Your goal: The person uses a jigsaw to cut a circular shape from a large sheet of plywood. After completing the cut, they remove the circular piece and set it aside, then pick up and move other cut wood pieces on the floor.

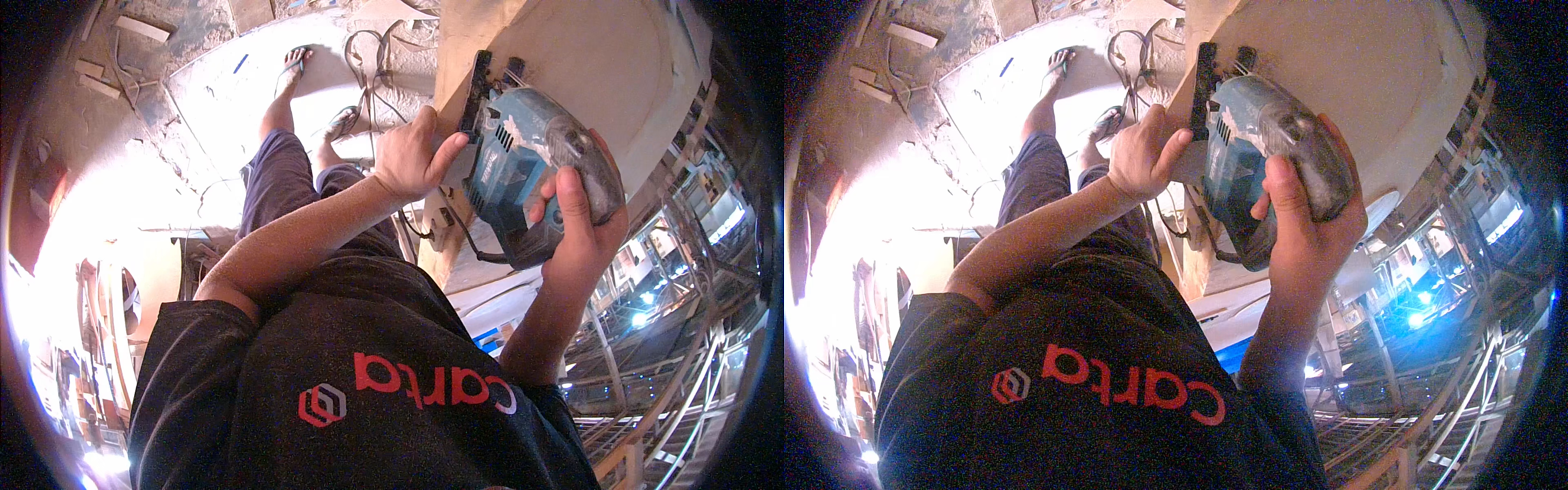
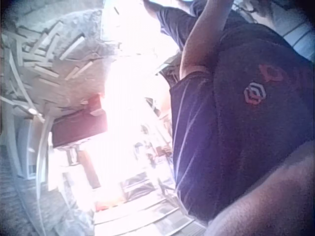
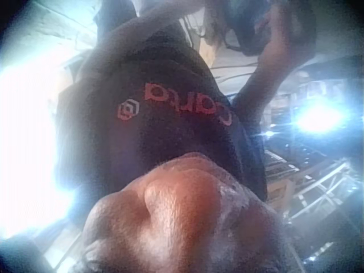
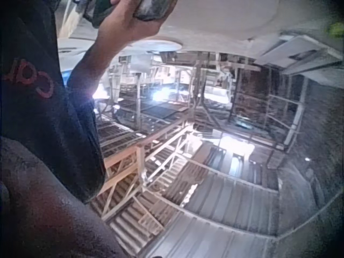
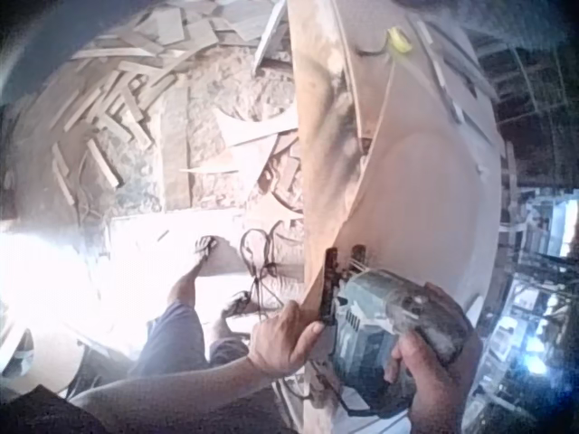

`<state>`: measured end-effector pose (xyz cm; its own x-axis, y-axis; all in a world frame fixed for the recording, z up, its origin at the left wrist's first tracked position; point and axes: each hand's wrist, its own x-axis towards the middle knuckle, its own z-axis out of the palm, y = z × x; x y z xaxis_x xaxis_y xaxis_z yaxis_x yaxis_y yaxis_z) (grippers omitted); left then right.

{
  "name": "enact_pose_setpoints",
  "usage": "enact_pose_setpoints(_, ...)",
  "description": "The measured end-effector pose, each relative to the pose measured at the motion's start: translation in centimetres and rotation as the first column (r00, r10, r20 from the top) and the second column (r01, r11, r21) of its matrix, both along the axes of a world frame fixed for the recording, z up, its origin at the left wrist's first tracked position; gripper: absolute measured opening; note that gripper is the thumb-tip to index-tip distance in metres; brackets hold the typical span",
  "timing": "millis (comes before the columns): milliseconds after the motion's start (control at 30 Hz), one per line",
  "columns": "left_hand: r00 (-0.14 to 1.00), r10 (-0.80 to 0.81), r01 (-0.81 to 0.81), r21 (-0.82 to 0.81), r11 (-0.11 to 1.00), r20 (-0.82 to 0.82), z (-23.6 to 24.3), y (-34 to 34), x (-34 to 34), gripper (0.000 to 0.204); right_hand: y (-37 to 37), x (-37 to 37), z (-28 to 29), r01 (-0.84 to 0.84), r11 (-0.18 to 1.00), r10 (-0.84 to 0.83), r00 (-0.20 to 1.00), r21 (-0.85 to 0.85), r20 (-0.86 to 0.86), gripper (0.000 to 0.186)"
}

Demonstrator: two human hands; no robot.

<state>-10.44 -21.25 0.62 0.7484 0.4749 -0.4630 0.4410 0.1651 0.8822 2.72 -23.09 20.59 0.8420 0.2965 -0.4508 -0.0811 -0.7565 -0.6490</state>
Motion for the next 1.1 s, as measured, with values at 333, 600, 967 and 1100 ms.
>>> enact_pose_setpoints(333, 1.0, -0.005, 0.006, 0.004, 1.0, -0.026, 0.3, -0.3, 0.4, 0.056, 0.0, 0.2, 0.2, 0.033, 0.999, -0.033, 0.999, 0.026, -0.017, 0.054)
enact_pose_setpoints(600, 0.994, 0.02, -0.038, -0.169, 0.985, -0.109, -2.3, 0.3, -0.2, 0.061, 0.5, 0.5, -1.3, -0.044, 0.999, 0.045, 0.999, 0.018, -0.026, 0.051)
enact_pose_setpoints(967, 0.976, 0.214, -0.176, -0.417, 0.892, 0.045, -4.1, 0.2, 0.7, 0.058, -0.8, 1.3, -4.8, -0.211, 0.977, 0.196, 0.949, 0.037, 0.247, 0.051)
enact_pose_setpoints(1100, 0.972, 0.235, -0.225, -0.309, 0.924, -0.002, -4.3, -0.6, 0.5, 0.066, -1.2, 1.4, -4.2, -0.213, 0.976, 0.215, 0.951, -0.033, 0.224, 0.052)
